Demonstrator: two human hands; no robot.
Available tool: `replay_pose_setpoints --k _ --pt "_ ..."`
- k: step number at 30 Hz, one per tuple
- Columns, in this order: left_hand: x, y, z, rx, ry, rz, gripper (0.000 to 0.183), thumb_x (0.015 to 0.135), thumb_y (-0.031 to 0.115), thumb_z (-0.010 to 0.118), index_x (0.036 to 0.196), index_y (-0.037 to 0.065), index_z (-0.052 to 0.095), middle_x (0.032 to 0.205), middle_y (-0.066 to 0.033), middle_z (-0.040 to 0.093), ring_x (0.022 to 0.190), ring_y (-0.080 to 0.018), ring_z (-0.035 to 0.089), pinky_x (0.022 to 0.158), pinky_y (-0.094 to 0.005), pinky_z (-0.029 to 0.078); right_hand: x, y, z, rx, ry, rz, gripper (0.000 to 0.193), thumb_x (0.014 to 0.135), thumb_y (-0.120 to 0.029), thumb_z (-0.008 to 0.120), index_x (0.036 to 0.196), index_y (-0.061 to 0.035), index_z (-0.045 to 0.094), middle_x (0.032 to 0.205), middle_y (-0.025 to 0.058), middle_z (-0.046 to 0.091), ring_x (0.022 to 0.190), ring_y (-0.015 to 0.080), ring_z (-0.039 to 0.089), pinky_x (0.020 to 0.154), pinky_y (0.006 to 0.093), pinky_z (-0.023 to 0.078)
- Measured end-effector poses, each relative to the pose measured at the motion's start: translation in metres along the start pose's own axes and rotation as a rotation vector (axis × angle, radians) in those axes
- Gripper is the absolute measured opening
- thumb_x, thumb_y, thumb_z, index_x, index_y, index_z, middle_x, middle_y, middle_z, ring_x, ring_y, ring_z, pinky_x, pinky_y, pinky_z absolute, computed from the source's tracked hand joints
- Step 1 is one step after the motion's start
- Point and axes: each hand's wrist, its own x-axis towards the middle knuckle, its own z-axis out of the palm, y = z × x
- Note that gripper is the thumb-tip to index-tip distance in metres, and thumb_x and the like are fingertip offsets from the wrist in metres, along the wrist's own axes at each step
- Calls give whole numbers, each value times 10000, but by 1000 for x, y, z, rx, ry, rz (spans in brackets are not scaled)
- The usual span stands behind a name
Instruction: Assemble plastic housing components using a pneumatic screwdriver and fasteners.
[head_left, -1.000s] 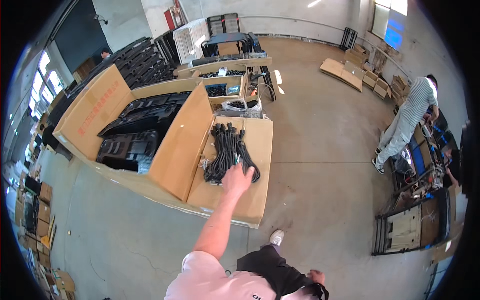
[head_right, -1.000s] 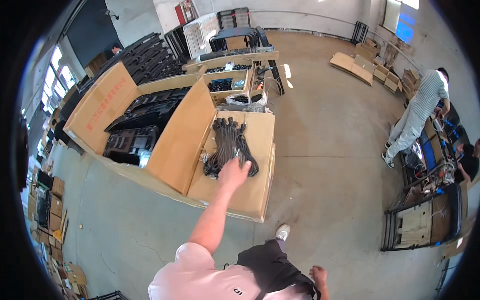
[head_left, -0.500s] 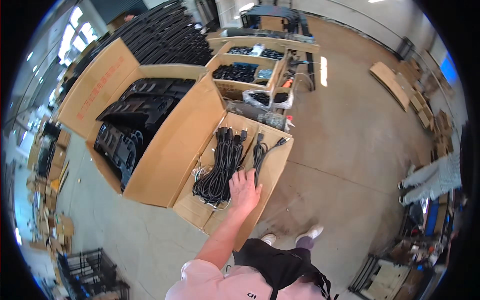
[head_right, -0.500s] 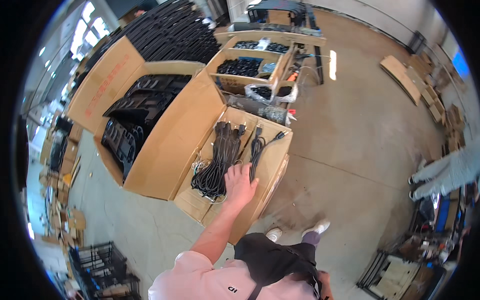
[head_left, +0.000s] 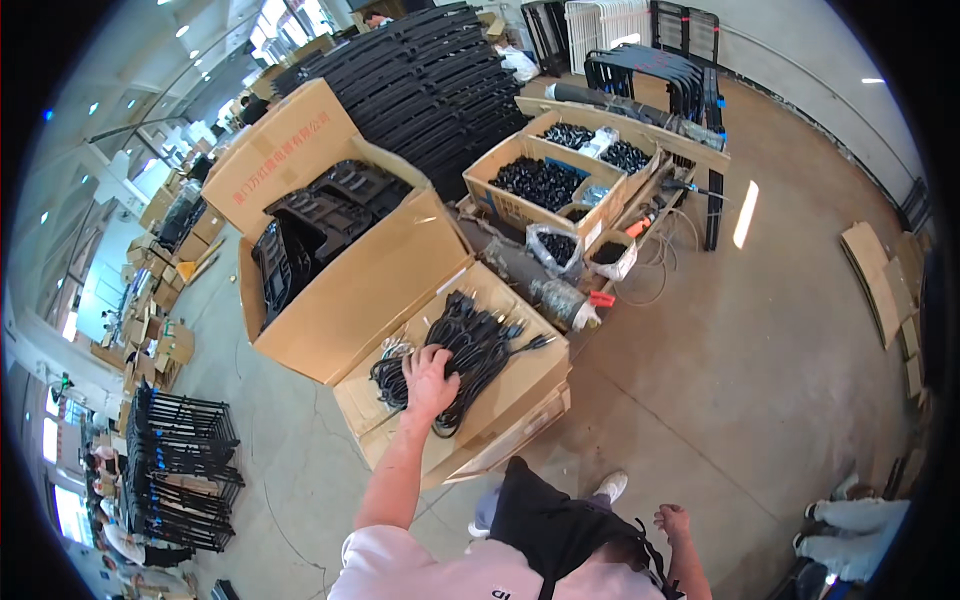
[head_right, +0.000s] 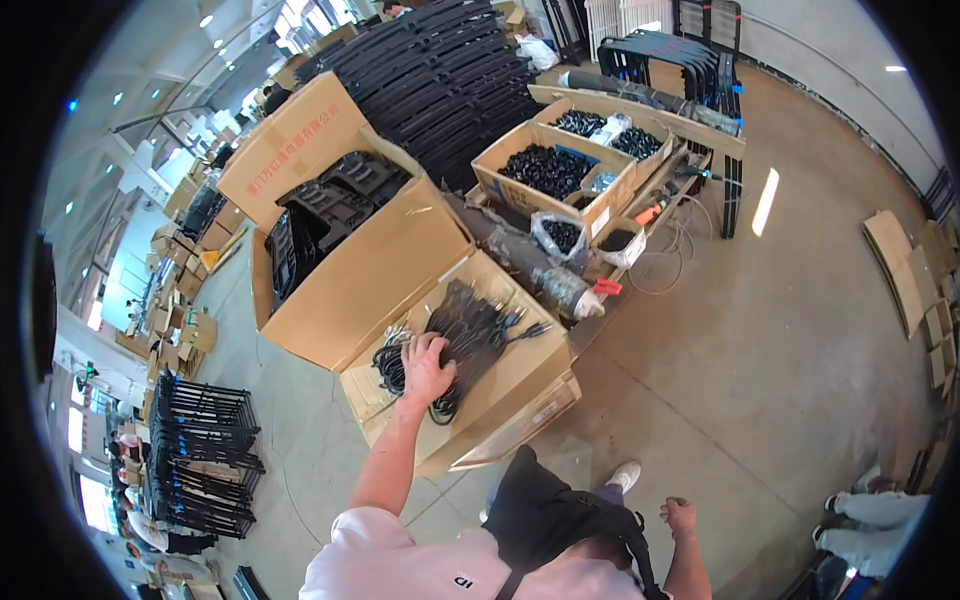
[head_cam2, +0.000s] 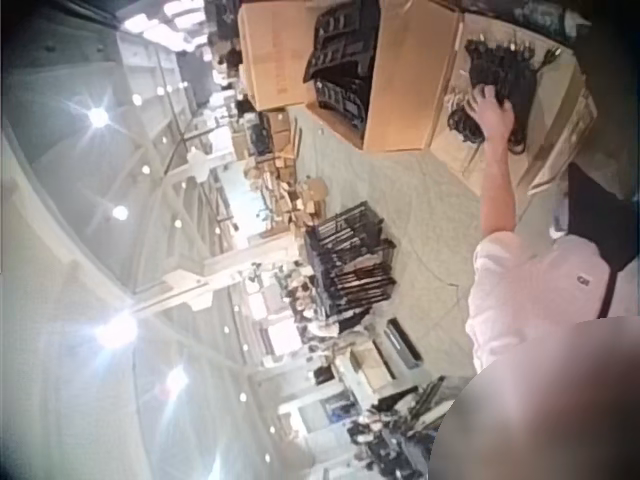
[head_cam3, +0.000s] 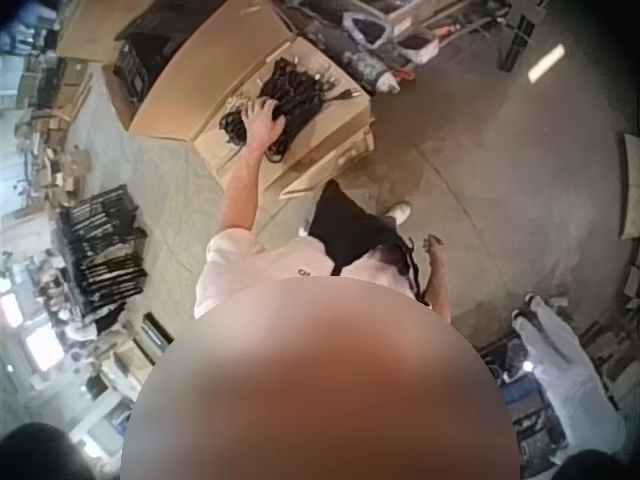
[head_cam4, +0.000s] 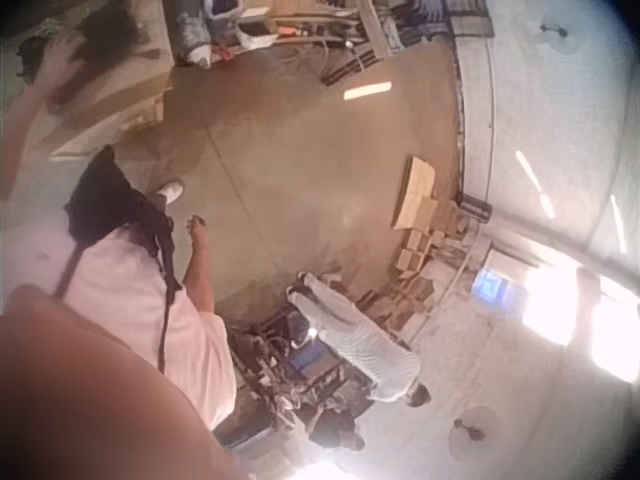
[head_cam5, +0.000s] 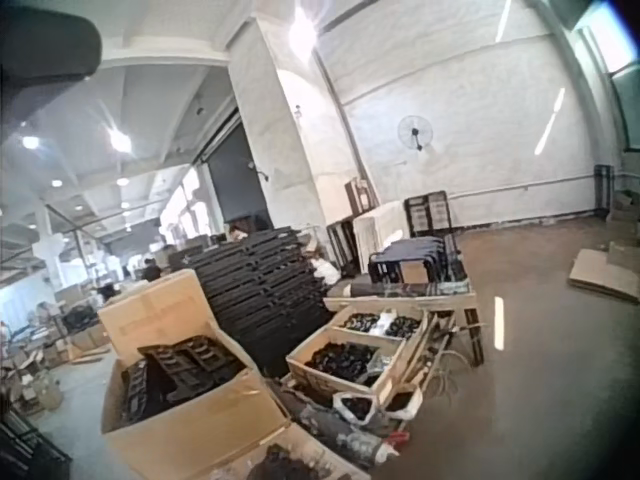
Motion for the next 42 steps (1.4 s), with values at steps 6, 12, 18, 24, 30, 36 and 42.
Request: replay_pose_setpoints --k 6,12,18,24,30,36,42 --pt "13 52 12 245 -116 -276 350 805 311 794 1105 167 687 1304 -84 655 1418 -422 450 1094 -702 343 58 -10 -90 -159 17 100 291 954 -170 637 1167 17 702 875 114 757 643 193 702 538 315 537" --pt "93 178 13 61 449 -210 209 901 74 684 1108 49 681 1191 -167 663 1187 -405 570 1077 -540 418 118 -52 -125 -157 39 153 308 949 -204 667 1174 -3 727 925 105 781 712 196 735 587 328 570" --pt "223 341 120 -479 -52 227 137 955 138 690 1073 77 723 1022 -151 733 940 -365 695 839 -463 549 184 -134 -137 -344 32 221 338 890 -272 670 1136 -76 793 970 71 806 796 170 762 722 319 609" --pt "364 472 226 -422 -639 517 329 986 297 656 1207 59 701 1189 -171 726 1140 -373 672 977 -489 534 240 -280 -191 -473 132 153 388 843 -324 702 1148 -108 809 1011 106 806 912 227 769 805 329 614" --pt "473 558 283 -426 -712 688 396 1004 340 630 1285 64 668 1248 -190 706 1176 -383 656 1016 -494 515 337 -401 -237 -130 217 86 287 958 -187 656 1169 -6 725 946 113 782 724 185 737 609 317 578" --pt "528 566 325 -443 -667 546 414 1010 358 615 1304 69 658 1269 -183 697 1190 -386 647 1013 -514 509 480 -567 -258 -236 107 34 275 981 -212 662 1145 0 722 908 85 775 711 187 729 612 310 581" --pt "532 542 358 -203 -749 108 450 1011 407 607 1321 84 659 1257 -195 711 1179 -384 667 1002 -491 527 629 -873 -261 -463 167 -599 421 960 -390 625 939 12 746 771 140 734 721 234 704 687 404 556"
